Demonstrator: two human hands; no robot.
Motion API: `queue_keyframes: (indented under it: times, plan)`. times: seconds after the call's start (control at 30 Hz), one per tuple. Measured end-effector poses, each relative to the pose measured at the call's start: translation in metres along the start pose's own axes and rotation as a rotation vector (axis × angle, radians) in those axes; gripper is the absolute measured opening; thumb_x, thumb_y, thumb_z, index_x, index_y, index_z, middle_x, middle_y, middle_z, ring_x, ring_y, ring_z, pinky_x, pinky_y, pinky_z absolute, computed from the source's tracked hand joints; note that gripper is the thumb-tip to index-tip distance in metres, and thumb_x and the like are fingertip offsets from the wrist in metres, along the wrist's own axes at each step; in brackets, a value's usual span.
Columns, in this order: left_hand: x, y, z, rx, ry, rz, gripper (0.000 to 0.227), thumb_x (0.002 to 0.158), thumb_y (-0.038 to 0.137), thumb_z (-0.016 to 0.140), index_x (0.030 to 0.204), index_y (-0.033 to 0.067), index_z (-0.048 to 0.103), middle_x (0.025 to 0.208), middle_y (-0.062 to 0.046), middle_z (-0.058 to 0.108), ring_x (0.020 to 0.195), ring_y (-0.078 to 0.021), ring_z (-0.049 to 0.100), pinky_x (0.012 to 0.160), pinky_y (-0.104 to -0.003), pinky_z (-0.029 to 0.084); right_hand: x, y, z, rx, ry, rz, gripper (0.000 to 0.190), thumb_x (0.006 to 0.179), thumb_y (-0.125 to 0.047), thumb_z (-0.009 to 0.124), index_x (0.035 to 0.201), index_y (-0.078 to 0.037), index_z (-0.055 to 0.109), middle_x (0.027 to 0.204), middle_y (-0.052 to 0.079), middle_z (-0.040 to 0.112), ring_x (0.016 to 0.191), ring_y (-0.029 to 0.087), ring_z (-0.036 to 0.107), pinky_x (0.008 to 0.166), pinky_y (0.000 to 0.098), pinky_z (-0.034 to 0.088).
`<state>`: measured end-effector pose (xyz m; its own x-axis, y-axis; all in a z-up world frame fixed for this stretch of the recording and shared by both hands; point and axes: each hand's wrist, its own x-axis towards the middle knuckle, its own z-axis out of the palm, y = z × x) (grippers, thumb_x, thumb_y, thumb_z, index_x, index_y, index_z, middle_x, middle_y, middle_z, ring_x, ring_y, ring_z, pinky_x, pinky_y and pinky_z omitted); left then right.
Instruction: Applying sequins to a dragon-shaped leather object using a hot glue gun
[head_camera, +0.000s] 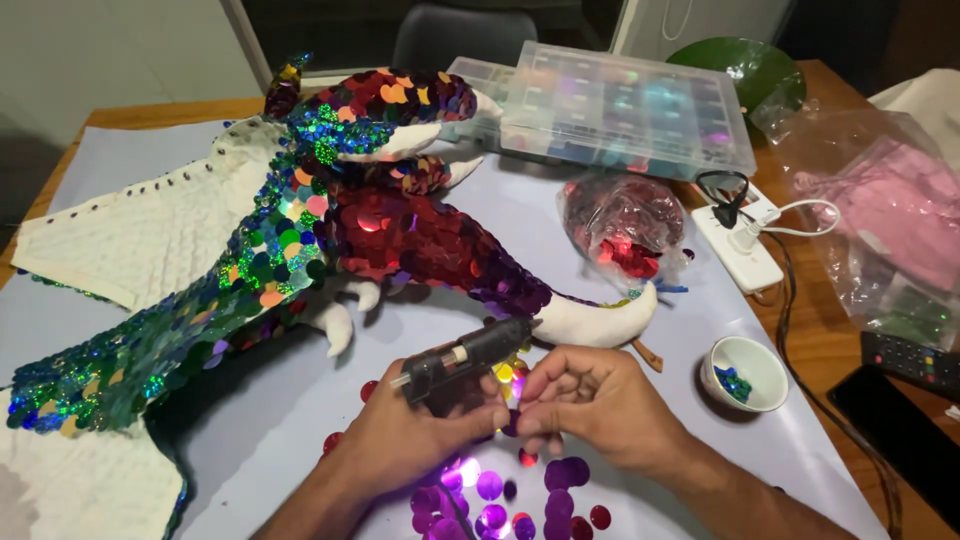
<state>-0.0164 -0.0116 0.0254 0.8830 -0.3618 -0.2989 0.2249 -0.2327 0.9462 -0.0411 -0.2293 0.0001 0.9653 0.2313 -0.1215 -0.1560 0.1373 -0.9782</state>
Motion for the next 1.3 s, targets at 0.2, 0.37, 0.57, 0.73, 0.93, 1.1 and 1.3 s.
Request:
queue_keyframes:
  times: [0.2,0.37,0.57,0.73,0.93,1.1,1.3]
  plan:
    - [-0.013,0.024,-0.001,-0.060,0.066,-0.200,0.015,0.086,0.017,0.085,0.097,0.0108,0.077,0.077,-0.006,0.068,0.063,-0.0163,0.058,0.059,-0.029,0.049,-0.002,-0.002,-0.001,-0.085,-0.067,-0.180,0.017,0.091,-0.002,0.072,0.105,0.007,0.073,0.077,0.020,0.080,0.062,0.023,0.076,0.052,0.0265,0.058]
    - [0.000,0.004,-0.003,-0.147,0.101,-0.012,0.015,0.083,0.014,0.084,0.095,0.0071,0.079,0.084,-0.007,0.080,0.071,-0.0164,0.069,0.069,-0.030,0.059,-0.004,-0.005,0.006,-0.460,0.039,-0.354,0.034,0.079,-0.014,0.084,0.111,-0.005,0.079,0.093,0.007,0.084,0.081,0.015,0.081,0.076,0.0245,0.067]
    - [-0.006,0.024,-0.005,-0.020,0.123,-0.072,0.006,0.089,0.010,0.080,0.088,0.0087,0.075,0.069,-0.008,0.068,0.051,-0.0171,0.062,0.046,-0.029,0.053,-0.002,-0.024,0.003,-0.645,-0.310,-0.384,0.014,0.090,-0.026,0.076,0.085,-0.014,0.081,0.076,-0.001,0.080,0.066,0.009,0.073,0.063,0.0242,0.057]
    - [-0.003,0.020,-0.009,0.418,0.176,-0.109,0.010,0.084,0.024,0.076,0.092,0.0200,0.073,0.071,-0.002,0.069,0.057,-0.0142,0.055,0.054,-0.031,0.043,-0.008,-0.024,0.000,-1.069,-0.673,-0.369,0.020,0.086,-0.028,0.083,0.102,-0.015,0.079,0.087,-0.001,0.067,0.084,0.021,0.066,0.074,0.0354,0.050]
    - [0.013,-0.010,-0.015,0.601,0.222,0.200,0.014,0.081,0.027,0.077,0.087,0.0160,0.070,0.085,-0.002,0.075,0.079,-0.0232,0.068,0.072,-0.036,0.050,-0.010,-0.021,0.004,-1.061,-0.757,-0.508,0.012,0.098,-0.021,0.071,0.097,-0.011,0.076,0.082,0.003,0.064,0.080,0.027,0.061,0.074,0.0398,0.048]
    - [0.004,0.002,-0.010,0.335,0.196,0.153,0.016,0.079,0.027,0.083,0.090,0.0164,0.078,0.085,0.001,0.081,0.074,-0.0117,0.070,0.072,-0.026,0.054,-0.011,-0.032,0.005,-1.006,-0.732,-0.284,0.003,0.093,-0.016,0.071,0.092,-0.014,0.072,0.086,0.002,0.067,0.080,0.021,0.063,0.075,0.0350,0.050]
    - [-0.006,0.016,0.003,-0.081,0.091,-0.089,0.021,0.073,0.006,0.092,0.089,0.0042,0.080,0.086,-0.007,0.083,0.071,-0.0155,0.072,0.070,-0.029,0.061,-0.001,-0.007,0.000,-0.233,-0.050,0.001,0.003,0.084,-0.004,0.079,0.086,-0.002,0.079,0.076,0.009,0.080,0.063,0.012,0.067,0.058,0.0234,0.050]
